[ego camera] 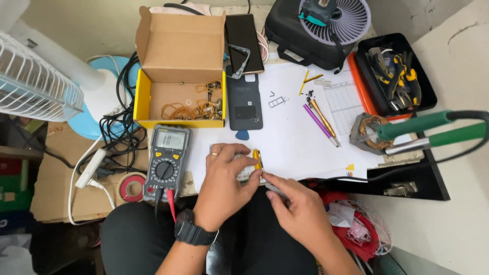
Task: The person holds a lithium-ion battery and uses a soldering iron to apply heat to the battery terminals. They use tweezers to hold a small wire or component while soldering.
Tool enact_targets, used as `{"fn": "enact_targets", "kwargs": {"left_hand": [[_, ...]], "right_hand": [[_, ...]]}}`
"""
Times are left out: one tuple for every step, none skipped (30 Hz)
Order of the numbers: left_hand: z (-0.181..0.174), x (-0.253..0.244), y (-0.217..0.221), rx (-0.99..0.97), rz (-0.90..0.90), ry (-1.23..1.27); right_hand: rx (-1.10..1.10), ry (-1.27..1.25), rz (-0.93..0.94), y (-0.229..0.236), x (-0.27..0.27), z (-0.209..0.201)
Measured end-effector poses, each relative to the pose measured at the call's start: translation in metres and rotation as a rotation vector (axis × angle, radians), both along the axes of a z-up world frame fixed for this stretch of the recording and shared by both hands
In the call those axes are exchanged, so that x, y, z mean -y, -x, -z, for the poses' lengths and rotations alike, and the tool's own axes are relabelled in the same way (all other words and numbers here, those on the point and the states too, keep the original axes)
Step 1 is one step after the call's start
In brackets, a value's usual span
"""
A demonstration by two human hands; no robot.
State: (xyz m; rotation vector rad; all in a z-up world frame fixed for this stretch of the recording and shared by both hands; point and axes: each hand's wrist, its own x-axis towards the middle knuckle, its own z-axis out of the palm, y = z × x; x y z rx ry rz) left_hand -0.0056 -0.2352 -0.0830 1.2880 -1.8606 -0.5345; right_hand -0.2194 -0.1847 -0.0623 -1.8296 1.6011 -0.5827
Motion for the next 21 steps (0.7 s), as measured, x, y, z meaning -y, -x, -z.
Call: {"fn": "enact_targets", "kwargs": {"left_hand": [[-0.001, 0.000, -0.001, -0.002, 0.000, -0.002], [-0.001, 0.000, -0.001, -0.010, 0.006, -0.005], [-0.002, 0.001, -0.001, -0.017, 0.011, -0.008], [-0.002, 0.001, -0.002, -0.019, 0.012, -0.011], [-0.002, 0.002, -0.002, -0.017, 0.016, -0.014], [-0.002, 0.002, -0.003, -0.016, 0.020, -0.016], [-0.003, 0.003, -0.003, -0.018, 0.021, -0.019], [-0.004, 0.004, -0.003, -0.018, 0.021, -0.028], [-0.005, 0.004, -0.003, -0.018, 0.022, -0.036], [-0.005, 0.005, -0.003, -0.020, 0.024, -0.038], [-0.004, 0.006, -0.003, -0.026, 0.022, -0.042], [-0.004, 0.005, -0.003, -0.031, 0.019, -0.045], [-0.004, 0.006, -0.003, -0.032, 0.021, -0.048], [-0.004, 0.007, -0.003, -0.029, 0.018, -0.046], [-0.004, 0.007, -0.004, -0.027, 0.015, -0.044], [-0.004, 0.008, -0.004, -0.028, 0.014, -0.046], [-0.005, 0.008, -0.004, -0.031, 0.018, -0.051], [-0.006, 0.008, -0.004, -0.034, 0.020, -0.056], [-0.004, 0.008, -0.004, -0.035, 0.018, -0.057], [-0.002, 0.008, -0.004, -0.036, 0.019, -0.056], [-0.001, 0.008, -0.004, -0.038, 0.021, -0.054]], "right_hand": [[-0.002, -0.002, 0.000, 0.000, 0.000, -0.002], [0.015, 0.026, 0.002, 0.001, 0.001, -0.004], [0.032, 0.054, 0.003, 0.001, 0.001, -0.006], [0.030, 0.051, 0.004, 0.001, 0.002, -0.010], [-0.016, 0.058, 0.026, 0.000, 0.003, -0.014], [-0.063, 0.066, 0.049, 0.000, 0.005, -0.018], [-0.065, 0.063, 0.050, -0.001, 0.006, -0.021], [-0.074, 0.117, 0.020, -0.001, 0.008, -0.023], [-0.083, 0.171, -0.010, 0.000, 0.009, -0.025], [-0.085, 0.168, -0.008, -0.001, 0.011, -0.023], [-0.127, 0.112, -0.017, -0.001, 0.013, -0.022], [-0.168, 0.054, -0.028, -0.002, 0.014, -0.020], [-0.169, 0.051, -0.027, -0.002, 0.016, -0.016], [-0.226, 0.025, -0.056, -0.002, 0.018, -0.012], [-0.284, -0.001, -0.086, -0.002, 0.020, -0.008], [-0.285, -0.002, -0.087, -0.001, 0.022, -0.008], [-0.306, -0.004, -0.092, -0.001, 0.022, -0.008], [-0.327, -0.006, -0.097, 0.000, 0.023, -0.008], [-0.328, -0.007, -0.099, 0.000, 0.026, -0.010], [-0.343, -0.048, -0.096, 0.000, 0.028, -0.013], [-0.358, -0.089, -0.092, 0.000, 0.030, -0.016]]}}
